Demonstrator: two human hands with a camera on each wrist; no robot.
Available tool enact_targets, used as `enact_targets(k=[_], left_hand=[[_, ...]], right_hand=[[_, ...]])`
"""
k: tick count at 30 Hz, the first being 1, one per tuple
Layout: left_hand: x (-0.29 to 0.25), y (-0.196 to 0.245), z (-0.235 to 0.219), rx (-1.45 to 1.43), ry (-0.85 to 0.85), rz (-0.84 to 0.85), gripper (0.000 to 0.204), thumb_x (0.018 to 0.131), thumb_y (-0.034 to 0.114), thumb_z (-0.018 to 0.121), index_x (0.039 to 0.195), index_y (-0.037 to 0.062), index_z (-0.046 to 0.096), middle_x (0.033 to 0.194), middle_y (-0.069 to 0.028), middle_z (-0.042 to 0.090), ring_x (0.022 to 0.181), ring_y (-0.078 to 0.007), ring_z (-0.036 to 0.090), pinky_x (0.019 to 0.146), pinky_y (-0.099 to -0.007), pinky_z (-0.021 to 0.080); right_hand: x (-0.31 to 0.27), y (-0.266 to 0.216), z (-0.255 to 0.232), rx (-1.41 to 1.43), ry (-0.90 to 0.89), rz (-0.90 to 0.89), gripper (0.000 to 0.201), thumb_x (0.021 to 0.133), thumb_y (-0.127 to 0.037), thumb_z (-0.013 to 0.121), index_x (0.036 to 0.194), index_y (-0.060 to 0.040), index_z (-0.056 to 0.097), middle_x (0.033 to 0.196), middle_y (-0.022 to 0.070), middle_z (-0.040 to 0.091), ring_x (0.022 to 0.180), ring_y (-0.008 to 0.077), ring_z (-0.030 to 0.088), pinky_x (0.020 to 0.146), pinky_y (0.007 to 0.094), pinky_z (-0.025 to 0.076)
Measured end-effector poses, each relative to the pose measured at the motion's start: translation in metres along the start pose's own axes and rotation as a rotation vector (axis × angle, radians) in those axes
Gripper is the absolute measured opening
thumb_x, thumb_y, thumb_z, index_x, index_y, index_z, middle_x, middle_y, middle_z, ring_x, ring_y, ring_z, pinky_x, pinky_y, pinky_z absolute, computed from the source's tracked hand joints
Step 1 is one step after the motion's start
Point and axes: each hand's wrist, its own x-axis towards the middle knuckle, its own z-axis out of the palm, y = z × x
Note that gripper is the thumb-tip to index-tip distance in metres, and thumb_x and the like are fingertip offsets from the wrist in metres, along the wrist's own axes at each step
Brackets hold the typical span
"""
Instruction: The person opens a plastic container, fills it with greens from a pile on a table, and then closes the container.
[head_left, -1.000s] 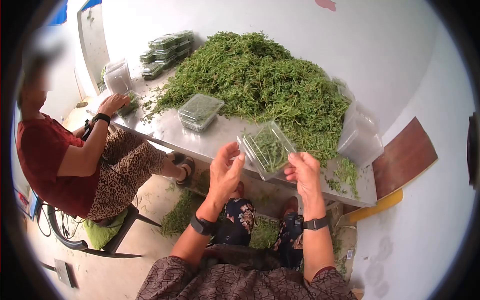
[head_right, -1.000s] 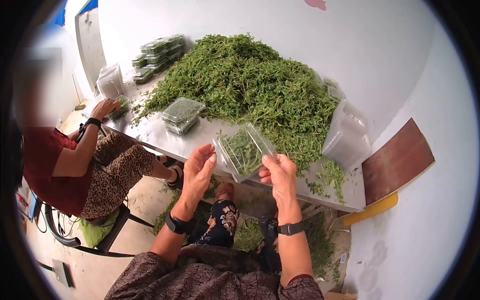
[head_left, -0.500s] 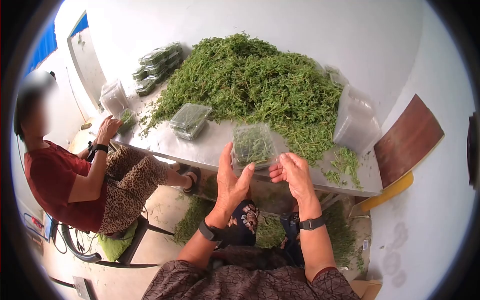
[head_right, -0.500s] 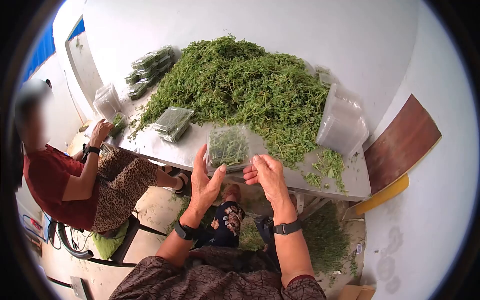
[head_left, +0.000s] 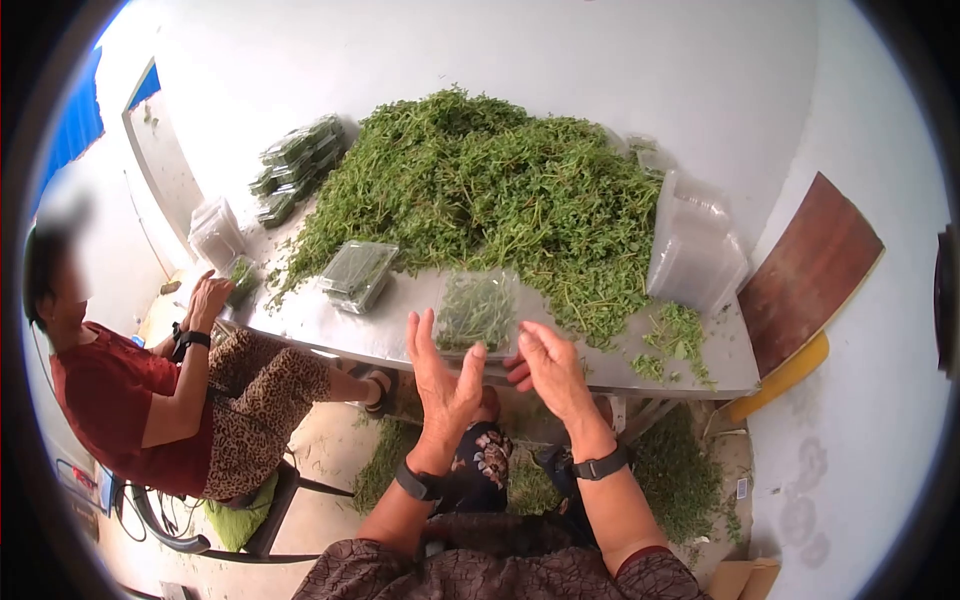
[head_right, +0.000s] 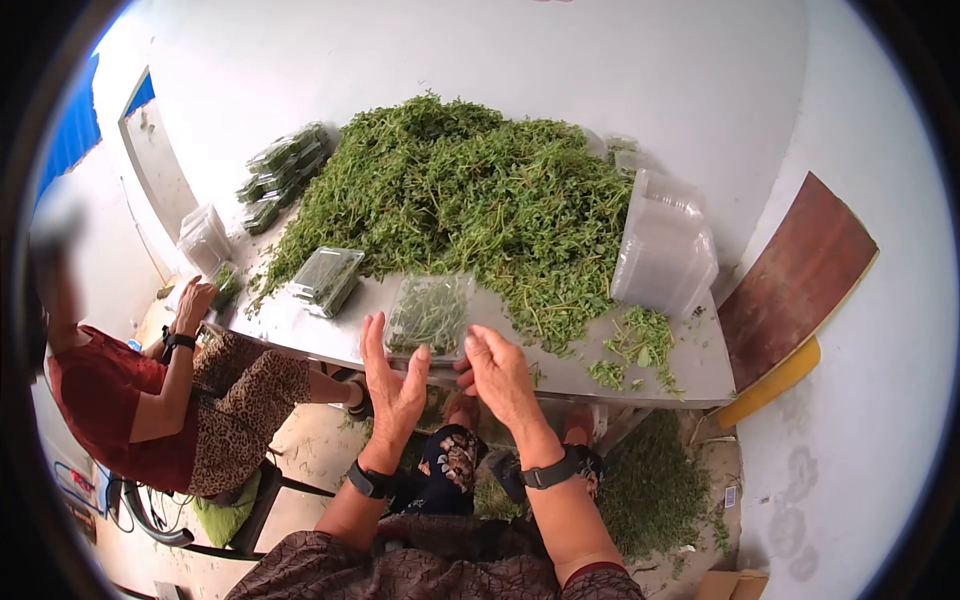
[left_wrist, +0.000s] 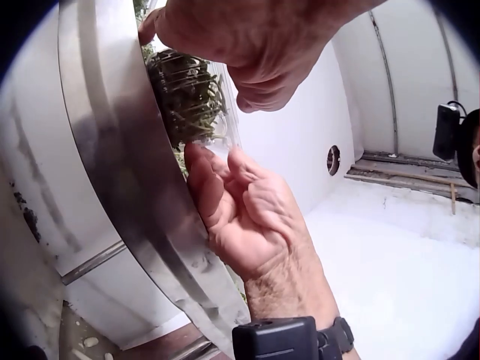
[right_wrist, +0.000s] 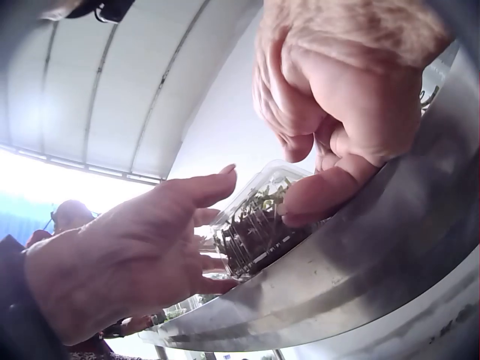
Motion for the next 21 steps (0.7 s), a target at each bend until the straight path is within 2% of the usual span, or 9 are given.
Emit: enact_targets(k=[2, 4, 6, 8, 10, 15, 18, 19, 21], left_hand=[[-0.001, 0.006, 0.004, 0.073, 0.025, 0.048, 0.07, 0.084, 0.021, 0.067, 0.14, -0.0035, 0.032, 0.145, -0.0298, 0.028, 0.136, -0.041, 0.029, 0.109, -0.0463, 0.028], [-0.002, 0.004, 0.006, 0.084, 0.041, 0.037, 0.071, 0.084, 0.021, 0.068, 0.139, -0.0045, 0.032, 0.144, -0.029, 0.03, 0.136, -0.0401, 0.029, 0.11, -0.0458, 0.027], [-0.002, -0.007, 0.01, -0.183, 0.072, -0.142, 0.07, 0.085, 0.022, 0.067, 0.138, -0.0056, 0.032, 0.142, -0.0272, 0.033, 0.134, -0.0372, 0.032, 0.108, -0.0437, 0.03], [-0.001, -0.01, 0.012, -0.237, 0.132, -0.192, 0.069, 0.085, 0.024, 0.068, 0.137, -0.0069, 0.033, 0.138, -0.0256, 0.038, 0.129, -0.0339, 0.039, 0.106, -0.0407, 0.033], [0.0, -0.013, 0.01, -0.358, 0.082, -0.433, 0.065, 0.086, 0.024, 0.068, 0.134, -0.0078, 0.038, 0.135, -0.0248, 0.041, 0.125, -0.0324, 0.044, 0.104, -0.0389, 0.036], [-0.001, -0.014, 0.012, -0.291, 0.066, -0.26, 0.057, 0.087, 0.023, 0.068, 0.132, -0.0008, 0.043, 0.126, -0.0221, 0.049, 0.114, -0.0256, 0.05, 0.095, -0.035, 0.042], [0.002, 0.01, 0.006, -0.543, -0.011, -0.345, 0.057, 0.087, 0.022, 0.068, 0.131, 0.0003, 0.04, 0.121, -0.0181, 0.053, 0.101, -0.0205, 0.055, 0.086, -0.0317, 0.047], [0.004, 0.016, 0.007, -0.583, 0.006, -0.345, 0.054, 0.087, 0.021, 0.068, 0.129, 0.0019, 0.039, 0.111, -0.0124, 0.057, 0.086, -0.0151, 0.057, 0.074, -0.0278, 0.049], [0.008, 0.02, 0.005, -0.522, 0.016, -0.357, 0.052, 0.087, 0.021, 0.067, 0.127, 0.0018, 0.04, 0.107, -0.0108, 0.058, 0.082, -0.0134, 0.057, 0.07, -0.0266, 0.048]], right_hand=[[0.0, -0.001, 0.002, -0.133, -0.004, -0.023, 0.044, 0.1, -0.03, 0.048, 0.131, 0.002, 0.048, 0.086, 0.0124, 0.066, 0.065, 0.015, 0.063, 0.054, 0.0253, 0.051], [-0.001, -0.003, 0.002, -0.124, -0.022, -0.023, 0.044, 0.1, -0.028, 0.048, 0.132, 0.0033, 0.047, 0.086, 0.0121, 0.067, 0.065, 0.0145, 0.063, 0.055, 0.0252, 0.051], [-0.002, -0.006, 0.003, -0.096, -0.021, -0.005, 0.044, 0.099, -0.024, 0.048, 0.132, 0.0054, 0.046, 0.086, 0.0128, 0.067, 0.064, 0.0148, 0.063, 0.054, 0.025, 0.051], [-0.001, -0.004, 0.003, -0.097, -0.02, -0.003, 0.044, 0.099, -0.023, 0.049, 0.132, 0.0062, 0.046, 0.086, 0.0132, 0.067, 0.064, 0.0151, 0.063, 0.053, 0.0248, 0.051], [0.001, -0.002, 0.003, -0.098, -0.024, -0.001, 0.045, 0.098, -0.022, 0.049, 0.132, 0.007, 0.045, 0.087, 0.0135, 0.067, 0.063, 0.0153, 0.063, 0.052, 0.0247, 0.051], [0.003, 0.003, -0.002, -0.03, 0.04, 0.025, 0.038, 0.096, -0.013, 0.048, 0.13, 0.0053, 0.05, 0.086, 0.012, 0.067, 0.062, 0.0151, 0.063, 0.051, 0.0241, 0.051], [0.002, -0.006, -0.001, -0.069, 0.01, 0.016, 0.036, 0.095, -0.01, 0.046, 0.128, 0.0033, 0.053, 0.086, 0.0102, 0.067, 0.062, 0.0139, 0.063, 0.05, 0.0233, 0.05], [0.002, -0.004, -0.002, -0.089, 0.001, -0.008, 0.035, 0.095, -0.01, 0.045, 0.126, 0.0011, 0.055, 0.086, 0.0086, 0.067, 0.062, 0.0126, 0.063, 0.05, 0.0227, 0.05], [0.002, -0.001, -0.004, -0.072, -0.016, -0.018, 0.034, 0.096, -0.011, 0.045, 0.126, 0.0022, 0.055, 0.086, 0.009, 0.066, 0.062, 0.0127, 0.063, 0.05, 0.023, 0.05]])
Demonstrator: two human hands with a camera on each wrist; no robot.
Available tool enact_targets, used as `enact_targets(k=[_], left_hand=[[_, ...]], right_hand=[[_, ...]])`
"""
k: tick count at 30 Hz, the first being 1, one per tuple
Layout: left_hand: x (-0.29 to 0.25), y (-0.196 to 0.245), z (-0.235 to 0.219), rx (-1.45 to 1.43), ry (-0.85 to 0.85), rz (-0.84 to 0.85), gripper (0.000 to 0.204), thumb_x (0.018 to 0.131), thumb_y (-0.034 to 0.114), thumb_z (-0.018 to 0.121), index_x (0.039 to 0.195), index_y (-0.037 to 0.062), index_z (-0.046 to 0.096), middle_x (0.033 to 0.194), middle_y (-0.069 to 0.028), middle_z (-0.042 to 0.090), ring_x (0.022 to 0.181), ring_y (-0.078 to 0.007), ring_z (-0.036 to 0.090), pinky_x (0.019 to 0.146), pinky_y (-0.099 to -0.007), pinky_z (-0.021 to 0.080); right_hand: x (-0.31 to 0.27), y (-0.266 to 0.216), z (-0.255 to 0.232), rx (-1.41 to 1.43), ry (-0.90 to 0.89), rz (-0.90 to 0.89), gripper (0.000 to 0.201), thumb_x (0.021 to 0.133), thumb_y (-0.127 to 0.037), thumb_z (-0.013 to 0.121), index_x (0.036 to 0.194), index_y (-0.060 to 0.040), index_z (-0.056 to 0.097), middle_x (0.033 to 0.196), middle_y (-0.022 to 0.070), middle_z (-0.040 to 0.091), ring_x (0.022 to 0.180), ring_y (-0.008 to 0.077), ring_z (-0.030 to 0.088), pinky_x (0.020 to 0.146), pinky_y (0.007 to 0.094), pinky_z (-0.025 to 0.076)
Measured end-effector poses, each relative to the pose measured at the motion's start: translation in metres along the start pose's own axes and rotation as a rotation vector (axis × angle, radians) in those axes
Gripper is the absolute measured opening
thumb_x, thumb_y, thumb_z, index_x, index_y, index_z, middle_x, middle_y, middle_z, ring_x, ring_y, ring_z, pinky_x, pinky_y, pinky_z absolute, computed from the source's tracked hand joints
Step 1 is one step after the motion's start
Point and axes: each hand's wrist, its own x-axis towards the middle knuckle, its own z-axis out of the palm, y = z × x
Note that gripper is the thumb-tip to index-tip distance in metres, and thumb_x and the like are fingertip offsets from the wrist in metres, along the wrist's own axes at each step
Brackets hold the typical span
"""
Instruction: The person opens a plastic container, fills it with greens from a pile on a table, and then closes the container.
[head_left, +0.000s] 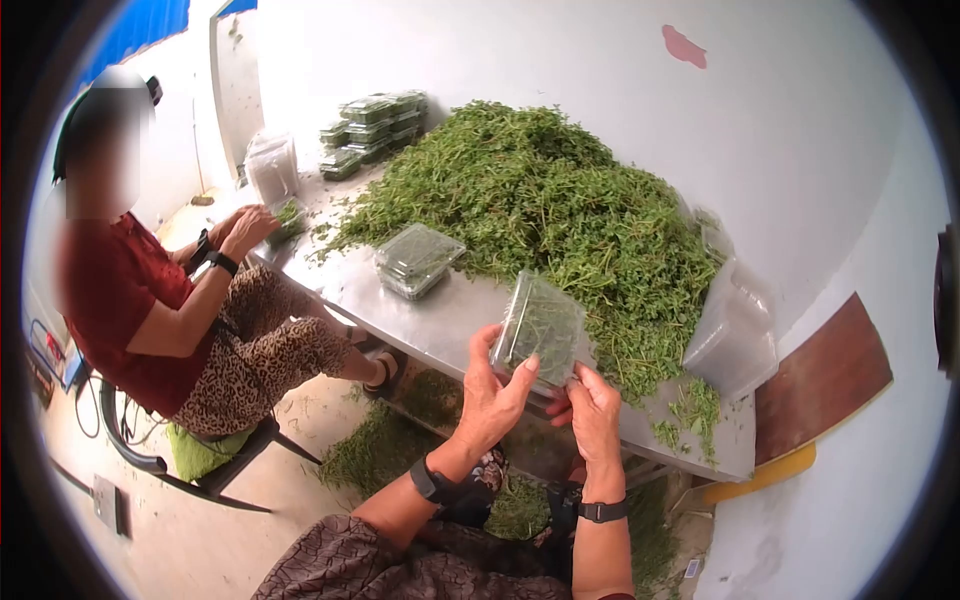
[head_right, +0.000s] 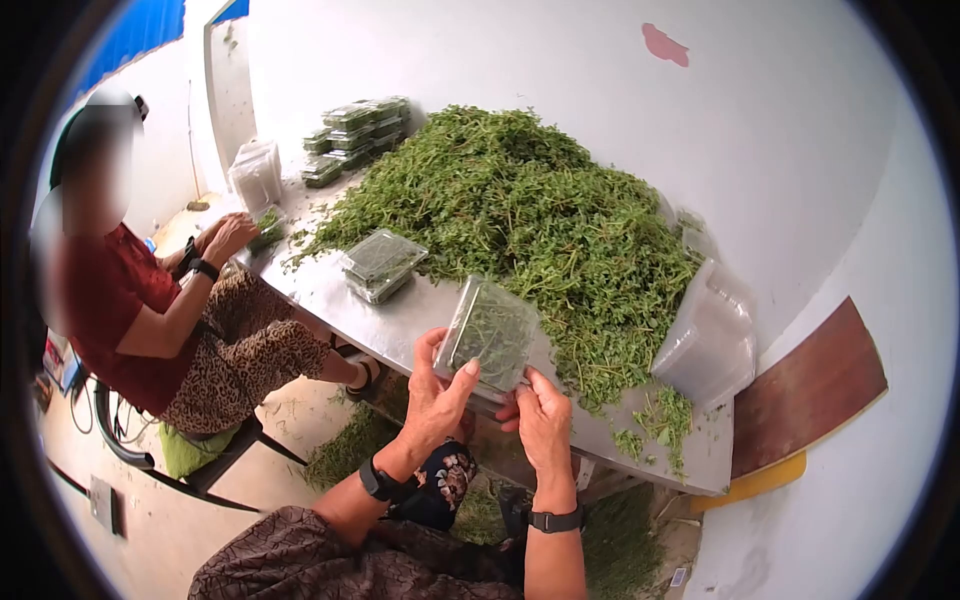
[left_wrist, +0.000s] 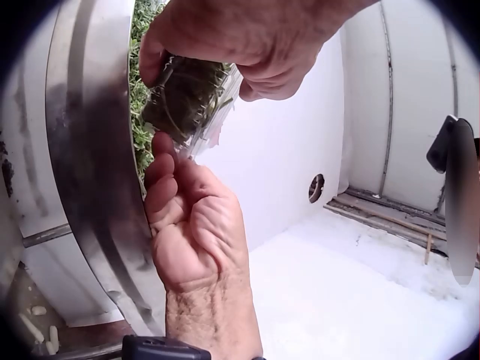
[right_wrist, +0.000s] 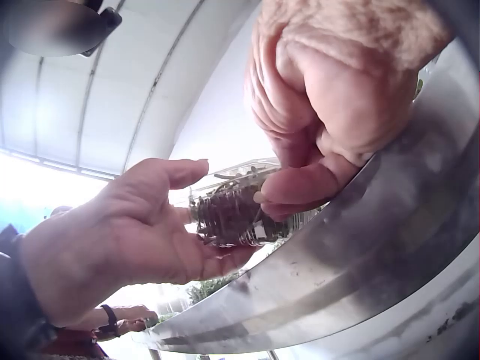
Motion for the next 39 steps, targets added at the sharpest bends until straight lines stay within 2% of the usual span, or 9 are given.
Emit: enact_targets(k=[5, 11, 20, 25, 27, 29, 32, 36, 39], left_hand=[[0.016, 0.002, -0.012, -0.169, 0.1, -0.038, 0.04, 0.09, 0.017, 0.062, 0.122, 0.0022, 0.044, 0.096, -0.0058, 0.06, 0.075, -0.0088, 0.053, 0.064, -0.0237, 0.045], [0.064, 0.027, -0.053, -0.227, 0.226, 0.173, 0.037, 0.091, 0.014, 0.06, 0.121, 0.0005, 0.044, 0.093, -0.0051, 0.059, 0.078, -0.0083, 0.054, 0.063, -0.0214, 0.045], [0.15, 0.007, -0.125, 0.234, 0.415, 0.213, 0.046, 0.088, 0.032, 0.066, 0.117, -0.0017, 0.053, 0.088, -0.0091, 0.065, 0.075, -0.0117, 0.057, 0.061, -0.0268, 0.046], [0.171, -0.026, -0.146, 0.334, 0.438, 0.246, 0.052, 0.091, 0.04, 0.062, 0.119, -0.002, 0.051, 0.093, -0.014, 0.065, 0.083, -0.0197, 0.06, 0.077, -0.0326, 0.048], [0.161, -0.012, -0.138, 0.445, 0.497, 0.236, 0.06, 0.091, 0.046, 0.059, 0.123, -0.0037, 0.048, 0.092, -0.0135, 0.064, 0.084, -0.0207, 0.06, 0.078, -0.032, 0.048], [0.177, -0.037, -0.152, 0.315, 0.51, 0.14, 0.066, 0.09, 0.047, 0.061, 0.126, -0.006, 0.044, 0.101, -0.0164, 0.061, 0.094, -0.0236, 0.058, 0.085, -0.0331, 0.046], [0.188, -0.057, -0.167, 0.338, 0.507, 0.232, 0.07, 0.089, 0.046, 0.064, 0.127, -0.0089, 0.041, 0.121, -0.0213, 0.05, 0.112, -0.0268, 0.048, 0.098, -0.0353, 0.038], [0.18, -0.047, -0.161, 0.236, 0.497, 0.202, 0.073, 0.092, 0.049, 0.058, 0.131, -0.009, 0.037, 0.113, -0.0171, 0.051, 0.101, -0.022, 0.05, 0.09, -0.0319, 0.041], [0.152, -0.032, -0.15, 0.3, 0.559, 0.261, 0.056, 0.099, 0.038, 0.049, 0.13, -0.0081, 0.04, 0.114, -0.0161, 0.051, 0.102, -0.0233, 0.051, 0.091, -0.0319, 0.041]], right_hand=[[-0.001, 0.003, -0.003, 0.084, 0.017, -0.021, 0.035, 0.098, -0.015, 0.048, 0.126, 0.005, 0.053, 0.086, 0.0096, 0.065, 0.063, 0.013, 0.062, 0.05, 0.0233, 0.051], [-0.002, 0.006, -0.003, 0.011, 0.011, -0.044, 0.031, 0.099, -0.016, 0.049, 0.119, 0.0066, 0.054, 0.084, 0.0106, 0.065, 0.064, 0.0122, 0.061, 0.05, 0.0229, 0.05], [-0.006, 0.01, 0.008, -0.154, -0.023, -0.083, 0.025, 0.095, -0.011, 0.052, 0.116, 0.0023, 0.057, 0.085, 0.0074, 0.067, 0.066, 0.0076, 0.057, 0.057, 0.0215, 0.049], [-0.008, 0.011, 0.007, -0.148, -0.01, -0.07, 0.024, 0.095, -0.01, 0.052, 0.116, 0.0009, 0.057, 0.086, 0.0069, 0.067, 0.068, 0.0077, 0.057, 0.06, 0.0223, 0.049], [-0.007, 0.015, 0.008, -0.193, -0.047, -0.12, 0.024, 0.094, -0.009, 0.052, 0.116, 0.0001, 0.056, 0.086, 0.0066, 0.066, 0.068, 0.0086, 0.057, 0.06, 0.0232, 0.049], [-0.007, 0.014, 0.007, -0.203, -0.036, -0.118, 0.024, 0.094, -0.009, 0.052, 0.116, 0.0003, 0.056, 0.086, 0.007, 0.067, 0.069, 0.0093, 0.057, 0.061, 0.0237, 0.05], [-0.007, 0.014, 0.008, -0.224, -0.057, -0.135, 0.025, 0.094, -0.009, 0.053, 0.117, 0.0007, 0.057, 0.086, 0.0082, 0.068, 0.068, 0.0098, 0.058, 0.061, 0.0244, 0.05], [-0.006, 0.017, 0.008, -0.234, -0.059, -0.155, 0.025, 0.094, -0.009, 0.053, 0.116, 0.0, 0.057, 0.086, 0.0071, 0.068, 0.067, 0.009, 0.057, 0.061, 0.0239, 0.049], [-0.008, 0.013, 0.008, -0.228, -0.059, -0.149, 0.025, 0.094, -0.009, 0.053, 0.116, -0.0002, 0.057, 0.085, 0.0061, 0.068, 0.067, 0.0085, 0.057, 0.061, 0.0236, 0.049]])
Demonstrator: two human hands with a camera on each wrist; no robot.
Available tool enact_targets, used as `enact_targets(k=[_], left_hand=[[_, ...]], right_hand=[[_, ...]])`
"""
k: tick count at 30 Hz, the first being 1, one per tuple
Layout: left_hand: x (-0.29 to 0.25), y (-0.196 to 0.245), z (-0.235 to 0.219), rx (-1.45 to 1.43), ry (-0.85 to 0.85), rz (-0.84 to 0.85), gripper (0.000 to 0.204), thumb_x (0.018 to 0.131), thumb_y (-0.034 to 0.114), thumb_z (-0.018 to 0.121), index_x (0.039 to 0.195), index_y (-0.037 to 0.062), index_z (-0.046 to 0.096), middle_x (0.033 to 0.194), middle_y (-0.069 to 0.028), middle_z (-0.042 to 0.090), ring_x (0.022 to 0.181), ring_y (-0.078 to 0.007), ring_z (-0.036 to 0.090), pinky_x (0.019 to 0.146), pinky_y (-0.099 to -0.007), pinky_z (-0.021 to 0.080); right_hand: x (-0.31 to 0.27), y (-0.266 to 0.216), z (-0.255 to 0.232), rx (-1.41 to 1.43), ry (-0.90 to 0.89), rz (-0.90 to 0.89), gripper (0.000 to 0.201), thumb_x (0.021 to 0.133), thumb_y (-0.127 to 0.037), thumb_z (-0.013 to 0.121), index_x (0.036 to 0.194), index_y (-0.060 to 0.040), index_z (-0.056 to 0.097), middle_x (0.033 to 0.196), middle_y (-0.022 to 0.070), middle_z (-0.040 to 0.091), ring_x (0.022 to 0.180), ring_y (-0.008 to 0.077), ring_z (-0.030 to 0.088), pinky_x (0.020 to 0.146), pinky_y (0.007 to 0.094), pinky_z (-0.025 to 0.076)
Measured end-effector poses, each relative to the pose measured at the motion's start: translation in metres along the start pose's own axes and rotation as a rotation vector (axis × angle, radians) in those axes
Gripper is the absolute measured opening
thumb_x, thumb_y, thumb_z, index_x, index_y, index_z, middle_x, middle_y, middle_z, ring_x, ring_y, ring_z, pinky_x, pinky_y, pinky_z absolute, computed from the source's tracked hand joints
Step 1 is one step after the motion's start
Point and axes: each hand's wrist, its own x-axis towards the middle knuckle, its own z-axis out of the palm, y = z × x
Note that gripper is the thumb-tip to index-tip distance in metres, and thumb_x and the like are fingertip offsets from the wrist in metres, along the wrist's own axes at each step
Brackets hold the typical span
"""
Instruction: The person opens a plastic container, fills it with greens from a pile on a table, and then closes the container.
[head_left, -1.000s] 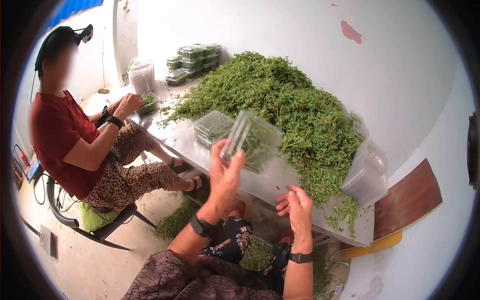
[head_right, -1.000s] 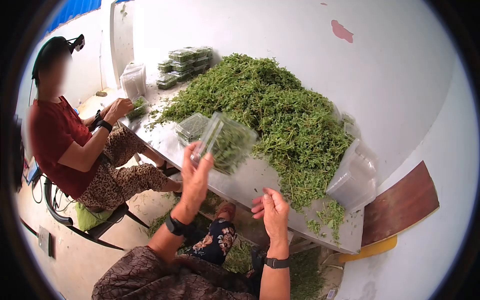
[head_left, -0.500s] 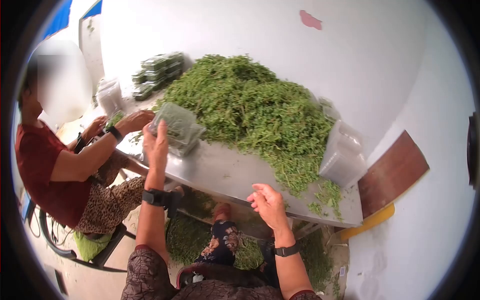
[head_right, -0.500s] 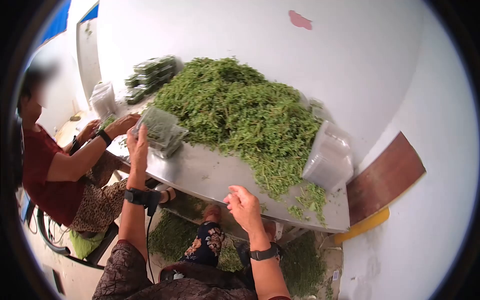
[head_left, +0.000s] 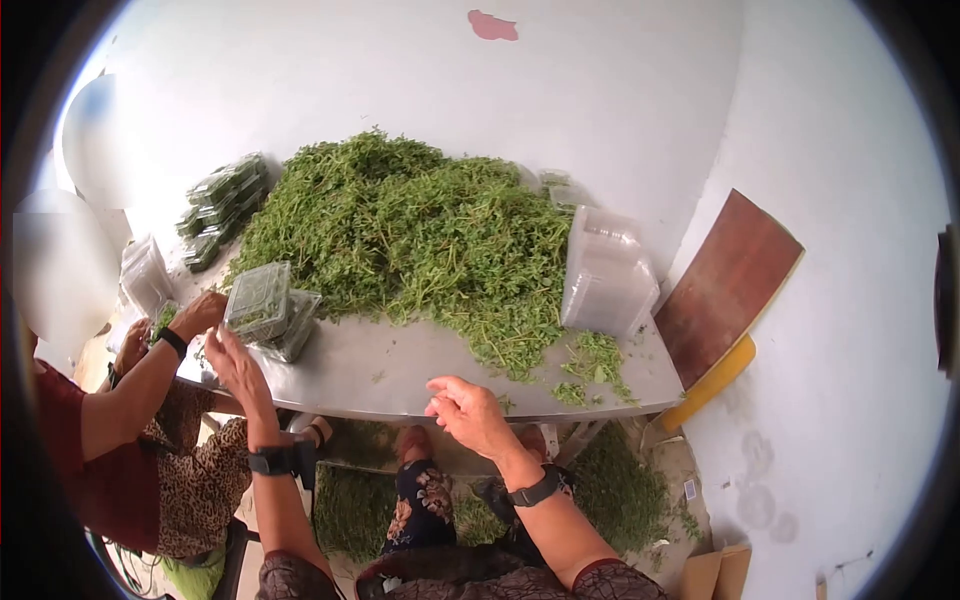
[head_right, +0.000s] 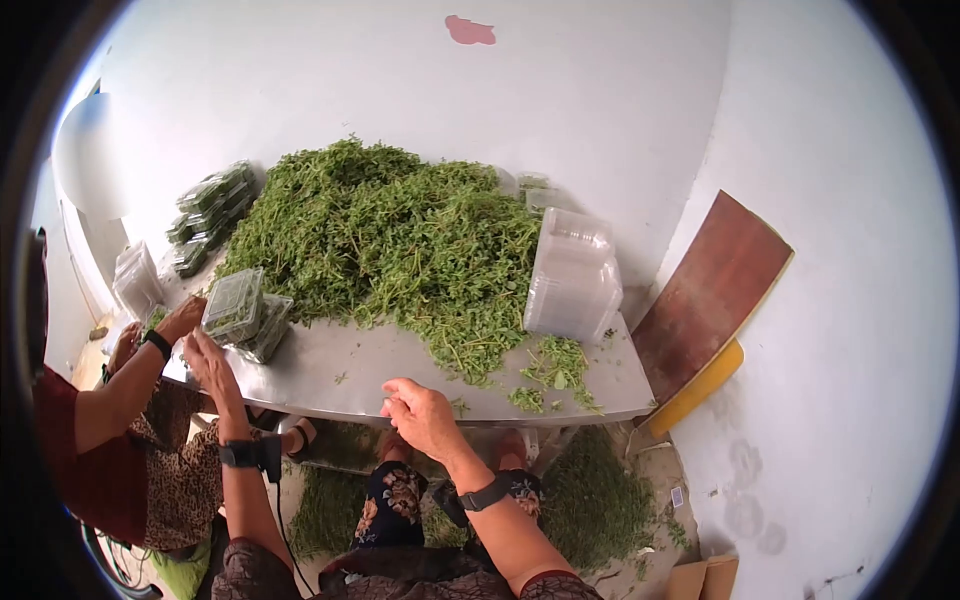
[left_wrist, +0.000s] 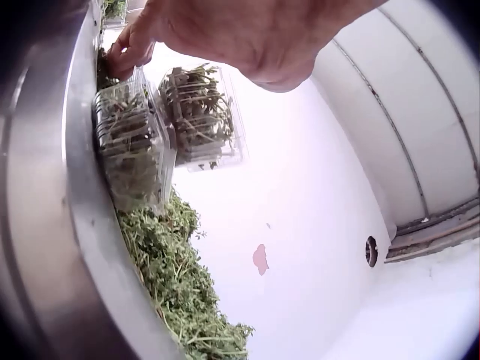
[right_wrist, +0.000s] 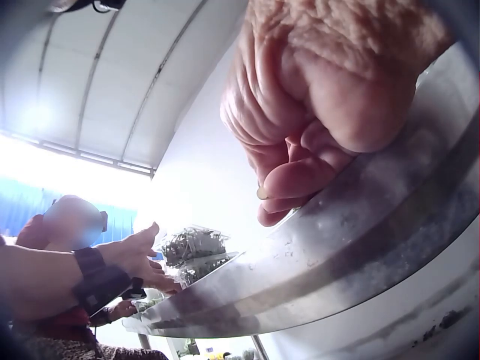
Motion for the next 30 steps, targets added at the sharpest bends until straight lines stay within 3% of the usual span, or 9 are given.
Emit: enact_targets(k=[2, 4, 6, 9, 16, 20, 22, 24, 30], left_hand=[[-0.04, 0.03, -0.001, 0.092, 0.116, 0.238, 0.045, 0.1, 0.028, 0.047, 0.128, -0.0068, 0.043, 0.117, -0.0175, 0.051, 0.104, -0.0254, 0.051, 0.093, -0.0337, 0.041], [-0.064, 0.027, -0.001, -0.011, 0.061, 0.313, 0.034, 0.098, 0.018, 0.048, 0.123, -0.0057, 0.046, 0.12, -0.0184, 0.051, 0.107, -0.0268, 0.052, 0.094, -0.0359, 0.041], [-0.09, 0.041, 0.002, 0.113, -0.137, 0.661, 0.025, 0.093, 0.01, 0.052, 0.114, -0.0045, 0.051, 0.118, -0.0183, 0.053, 0.108, -0.0281, 0.053, 0.094, -0.0381, 0.042], [-0.119, 0.048, 0.014, 0.076, -0.44, 0.489, 0.019, 0.088, 0.004, 0.056, 0.104, -0.0033, 0.054, 0.115, -0.0198, 0.055, 0.108, -0.0322, 0.054, 0.093, -0.0398, 0.042], [-0.148, 0.037, 0.046, 0.243, -0.581, 0.573, 0.027, 0.083, 0.005, 0.062, 0.108, -0.0006, 0.052, 0.118, -0.0215, 0.054, 0.106, -0.0402, 0.053, 0.091, -0.0446, 0.044], [-0.147, 0.034, 0.046, 0.276, -0.561, 0.546, 0.031, 0.082, 0.006, 0.062, 0.11, -0.0011, 0.049, 0.122, -0.0236, 0.051, 0.109, -0.0423, 0.05, 0.091, -0.0456, 0.044], [-0.147, 0.034, 0.045, 0.279, -0.569, 0.553, 0.031, 0.082, 0.006, 0.062, 0.109, -0.0014, 0.049, 0.122, -0.0238, 0.051, 0.109, -0.0427, 0.05, 0.091, -0.0456, 0.044], [-0.15, 0.035, 0.043, 0.28, -0.574, 0.549, 0.031, 0.082, 0.006, 0.062, 0.109, -0.0016, 0.049, 0.122, -0.024, 0.051, 0.109, -0.0431, 0.05, 0.091, -0.0457, 0.044], [-0.151, 0.039, 0.043, 0.294, -0.598, 0.502, 0.026, 0.081, 0.007, 0.062, 0.103, -0.0016, 0.051, 0.121, -0.0243, 0.051, 0.109, -0.0425, 0.051, 0.09, -0.0457, 0.045]], right_hand=[[0.001, 0.003, 0.0, 0.007, 0.008, -0.007, 0.024, 0.094, -0.009, 0.053, 0.116, -0.0002, 0.057, 0.085, 0.0057, 0.068, 0.067, 0.0085, 0.057, 0.061, 0.0235, 0.049], [0.001, 0.003, 0.001, 0.014, 0.006, -0.008, 0.024, 0.094, -0.01, 0.053, 0.116, -0.0002, 0.057, 0.085, 0.0052, 0.067, 0.067, 0.0084, 0.057, 0.061, 0.0234, 0.049], [0.001, 0.0, 0.0, 0.023, 0.0, -0.001, 0.023, 0.096, -0.012, 0.053, 0.114, -0.0001, 0.058, 0.085, 0.005, 0.067, 0.068, 0.0083, 0.057, 0.06, 0.0235, 0.049], [0.002, 0.004, 0.002, 0.029, 0.01, -0.003, 0.023, 0.096, -0.013, 0.053, 0.114, -0.0001, 0.059, 0.085, 0.005, 0.067, 0.069, 0.0086, 0.058, 0.06, 0.0236, 0.05], [0.005, -0.019, -0.012, 0.142, -0.003, 0.11, 0.022, 0.096, -0.013, 0.053, 0.112, 0.0002, 0.061, 0.084, 0.005, 0.066, 0.07, 0.0093, 0.059, 0.061, 0.0232, 0.051], [0.012, -0.057, -0.068, -0.576, 0.385, -0.434, 0.021, 0.087, -0.01, 0.061, 0.106, -0.0013, 0.064, 0.093, 0.0114, 0.067, 0.071, 0.0227, 0.065, 0.065, 0.0336, 0.053], [0.016, -0.08, -0.101, -0.69, 0.512, -0.237, 0.021, 0.084, -0.011, 0.064, 0.104, -0.0036, 0.065, 0.097, 0.0119, 0.067, 0.078, 0.0266, 0.065, 0.072, 0.0366, 0.053], [0.026, -0.078, -0.139, -1.038, 0.639, -0.356, 0.021, 0.082, -0.012, 0.066, 0.102, -0.0047, 0.066, 0.099, 0.012, 0.067, 0.086, 0.0285, 0.063, 0.077, 0.039, 0.051], [0.04, -0.068, -0.198, -1.31, 0.512, -0.304, 0.022, 0.078, -0.011, 0.068, 0.1, -0.0048, 0.066, 0.096, 0.0112, 0.068, 0.09, 0.0329, 0.061, 0.081, 0.0419, 0.05]])
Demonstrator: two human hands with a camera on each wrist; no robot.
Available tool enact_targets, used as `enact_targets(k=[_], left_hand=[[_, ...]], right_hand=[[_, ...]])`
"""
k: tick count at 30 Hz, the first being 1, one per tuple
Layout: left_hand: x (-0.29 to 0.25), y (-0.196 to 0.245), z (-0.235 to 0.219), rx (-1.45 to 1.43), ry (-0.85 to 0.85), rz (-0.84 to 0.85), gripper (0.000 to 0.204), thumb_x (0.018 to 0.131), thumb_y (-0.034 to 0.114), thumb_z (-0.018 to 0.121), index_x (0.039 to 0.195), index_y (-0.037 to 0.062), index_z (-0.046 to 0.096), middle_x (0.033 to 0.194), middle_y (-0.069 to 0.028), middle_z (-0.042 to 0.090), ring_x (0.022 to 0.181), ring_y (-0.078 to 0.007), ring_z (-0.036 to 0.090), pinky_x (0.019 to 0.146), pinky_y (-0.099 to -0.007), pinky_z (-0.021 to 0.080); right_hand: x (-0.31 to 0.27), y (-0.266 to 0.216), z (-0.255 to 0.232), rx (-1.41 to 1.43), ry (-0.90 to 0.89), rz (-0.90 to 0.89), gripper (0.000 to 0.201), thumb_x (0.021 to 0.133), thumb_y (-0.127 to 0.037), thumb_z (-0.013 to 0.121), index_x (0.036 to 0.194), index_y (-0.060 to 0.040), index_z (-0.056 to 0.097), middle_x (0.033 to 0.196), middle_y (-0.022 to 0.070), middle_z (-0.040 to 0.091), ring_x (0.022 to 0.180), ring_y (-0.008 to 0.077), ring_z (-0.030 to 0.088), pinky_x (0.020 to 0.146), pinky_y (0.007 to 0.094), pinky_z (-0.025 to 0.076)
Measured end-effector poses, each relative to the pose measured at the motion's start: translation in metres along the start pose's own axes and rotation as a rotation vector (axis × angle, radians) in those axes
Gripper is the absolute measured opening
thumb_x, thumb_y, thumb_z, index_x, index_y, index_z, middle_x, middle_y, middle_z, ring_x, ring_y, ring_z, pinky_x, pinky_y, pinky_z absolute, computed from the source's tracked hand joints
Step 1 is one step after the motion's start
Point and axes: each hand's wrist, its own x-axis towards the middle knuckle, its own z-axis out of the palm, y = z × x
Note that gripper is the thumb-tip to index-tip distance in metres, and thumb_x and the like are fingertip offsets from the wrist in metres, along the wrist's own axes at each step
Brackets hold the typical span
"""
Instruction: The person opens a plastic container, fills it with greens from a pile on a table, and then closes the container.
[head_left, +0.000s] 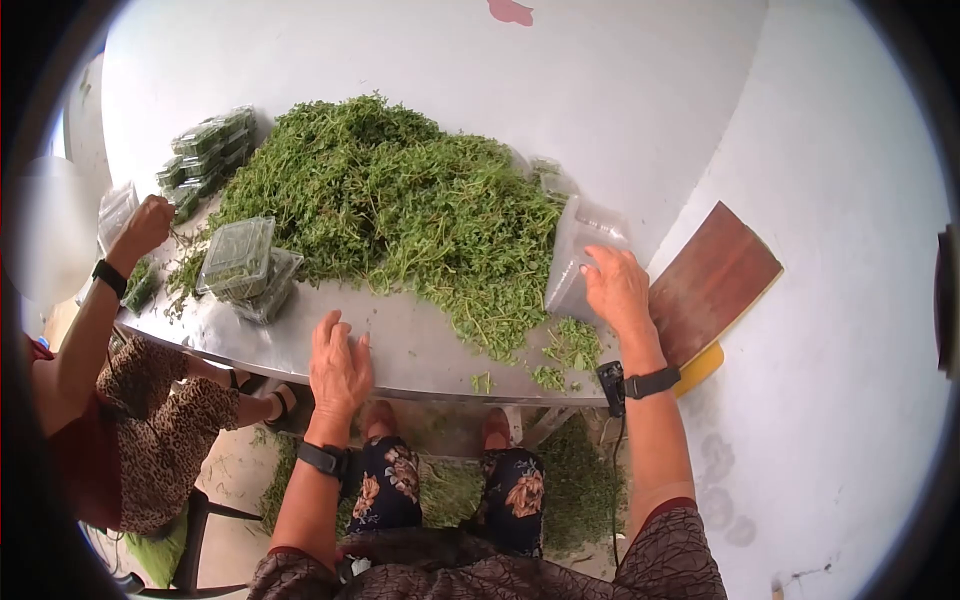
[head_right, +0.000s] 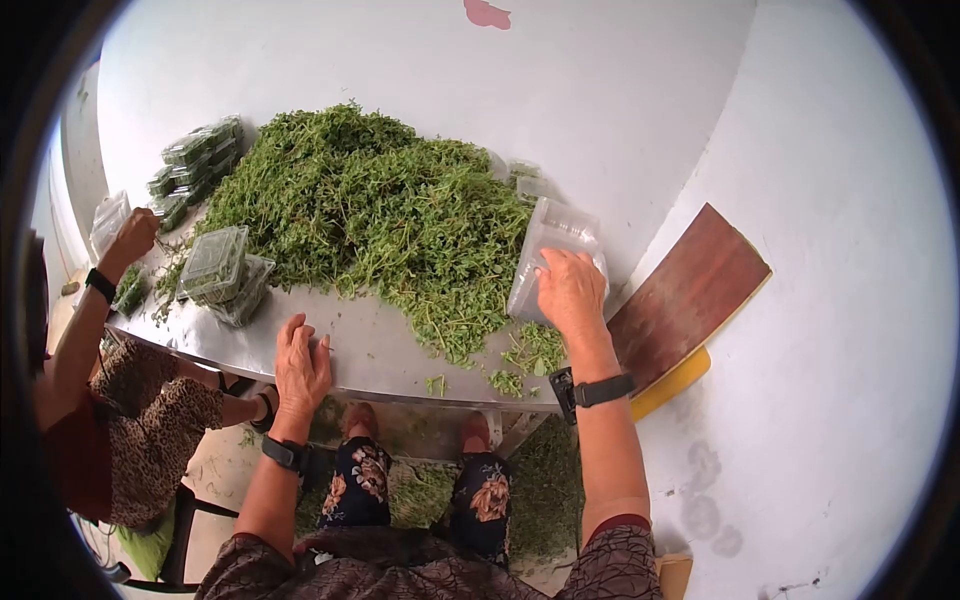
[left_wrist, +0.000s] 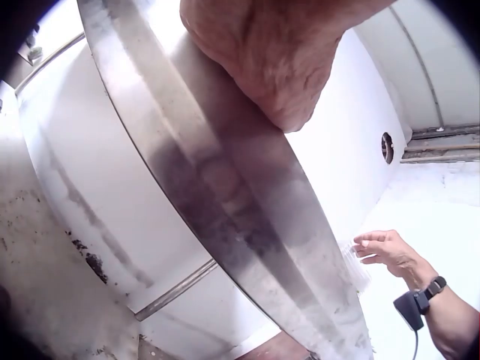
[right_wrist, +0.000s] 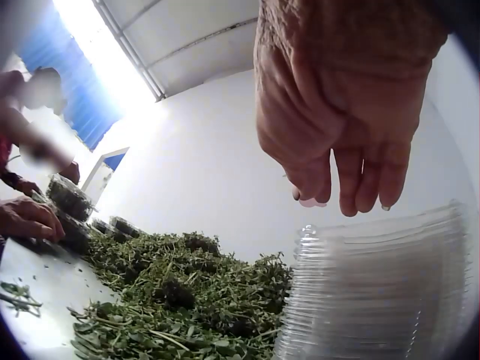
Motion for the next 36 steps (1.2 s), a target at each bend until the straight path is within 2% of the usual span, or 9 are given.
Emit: enact_targets(k=[3, 8, 13, 15, 16, 21, 27, 31, 36], left_hand=[[-0.001, -0.004, 0.002, -0.006, -0.011, -0.027, 0.021, 0.081, 0.007, 0.063, 0.098, -0.0014, 0.052, 0.12, -0.0243, 0.052, 0.108, -0.0423, 0.051, 0.089, -0.0456, 0.045], [0.0, -0.002, 0.002, 0.015, 0.013, 0.03, 0.017, 0.08, 0.006, 0.063, 0.09, -0.0007, 0.051, 0.119, -0.0238, 0.053, 0.105, -0.0418, 0.053, 0.087, -0.0453, 0.046], [0.0, 0.0, 0.0, -0.015, 0.009, -0.004, 0.014, 0.081, 0.005, 0.062, 0.089, -0.0021, 0.054, 0.117, -0.0246, 0.054, 0.104, -0.0417, 0.054, 0.089, -0.0442, 0.045], [0.0, 0.001, 0.0, -0.018, 0.007, -0.009, 0.013, 0.081, 0.006, 0.062, 0.088, -0.0023, 0.055, 0.117, -0.0245, 0.054, 0.104, -0.0417, 0.054, 0.089, -0.0441, 0.045], [0.001, 0.002, 0.0, -0.016, 0.007, -0.011, 0.013, 0.081, 0.006, 0.062, 0.087, -0.0022, 0.055, 0.117, -0.0244, 0.054, 0.104, -0.0416, 0.055, 0.089, -0.044, 0.045], [0.002, 0.002, -0.001, -0.009, 0.005, -0.02, 0.012, 0.08, 0.006, 0.063, 0.084, -0.0017, 0.054, 0.117, -0.0237, 0.055, 0.105, -0.0411, 0.055, 0.089, -0.0436, 0.046], [0.001, 0.002, 0.0, -0.016, 0.023, -0.023, 0.012, 0.079, 0.005, 0.063, 0.083, -0.0008, 0.053, 0.117, -0.0227, 0.055, 0.106, -0.0406, 0.055, 0.088, -0.0436, 0.047], [0.001, 0.002, 0.0, -0.012, 0.022, -0.023, 0.011, 0.079, 0.005, 0.062, 0.084, -0.0007, 0.053, 0.117, -0.0226, 0.056, 0.105, -0.0408, 0.055, 0.088, -0.0439, 0.047], [0.001, 0.001, 0.0, -0.011, 0.037, -0.008, 0.012, 0.079, 0.004, 0.062, 0.084, -0.0004, 0.053, 0.116, -0.0225, 0.056, 0.103, -0.0408, 0.056, 0.086, -0.0441, 0.048]], right_hand=[[0.002, 0.013, 0.01, -0.05, -0.111, -0.011, 0.02, 0.078, -0.013, 0.067, 0.098, -0.0069, 0.067, 0.093, 0.012, 0.068, 0.09, 0.034, 0.06, 0.08, 0.0425, 0.049], [0.009, 0.026, 0.011, 0.049, -0.173, 0.028, 0.016, 0.081, -0.015, 0.064, 0.094, -0.0097, 0.071, 0.09, 0.0134, 0.068, 0.089, 0.0338, 0.061, 0.081, 0.0426, 0.049], [0.017, 0.027, 0.003, 0.163, -0.204, 0.096, 0.016, 0.082, -0.016, 0.061, 0.091, -0.0097, 0.073, 0.089, 0.0136, 0.068, 0.087, 0.0332, 0.062, 0.08, 0.0428, 0.05], [0.019, 0.03, 0.002, 0.161, -0.096, 0.028, 0.015, 0.083, -0.015, 0.06, 0.09, -0.0085, 0.072, 0.087, 0.0134, 0.068, 0.084, 0.0329, 0.063, 0.077, 0.0434, 0.05], [0.022, 0.031, 0.0, 0.159, -0.097, 0.025, 0.015, 0.083, -0.015, 0.06, 0.09, -0.0085, 0.072, 0.087, 0.0134, 0.068, 0.084, 0.0329, 0.063, 0.077, 0.0434, 0.05], [0.039, 0.032, -0.002, -0.079, 0.065, -0.085, 0.014, 0.085, -0.013, 0.057, 0.082, -0.0051, 0.068, 0.078, 0.0156, 0.066, 0.079, 0.0342, 0.062, 0.072, 0.0452, 0.05], [0.065, 0.047, -0.001, -0.111, 0.261, -0.072, 0.015, 0.084, -0.012, 0.056, 0.078, -0.0022, 0.066, 0.076, 0.0151, 0.066, 0.077, 0.0343, 0.061, 0.069, 0.0455, 0.049], [0.077, 0.05, 0.001, -0.181, 0.3, -0.011, 0.015, 0.084, -0.012, 0.056, 0.077, -0.0023, 0.065, 0.075, 0.0148, 0.065, 0.076, 0.0339, 0.061, 0.068, 0.0457, 0.049], [0.084, 0.053, 0.008, -0.171, 0.34, -0.128, 0.012, 0.082, -0.008, 0.055, 0.076, -0.0037, 0.064, 0.076, 0.0132, 0.065, 0.076, 0.0329, 0.06, 0.067, 0.0449, 0.049]])
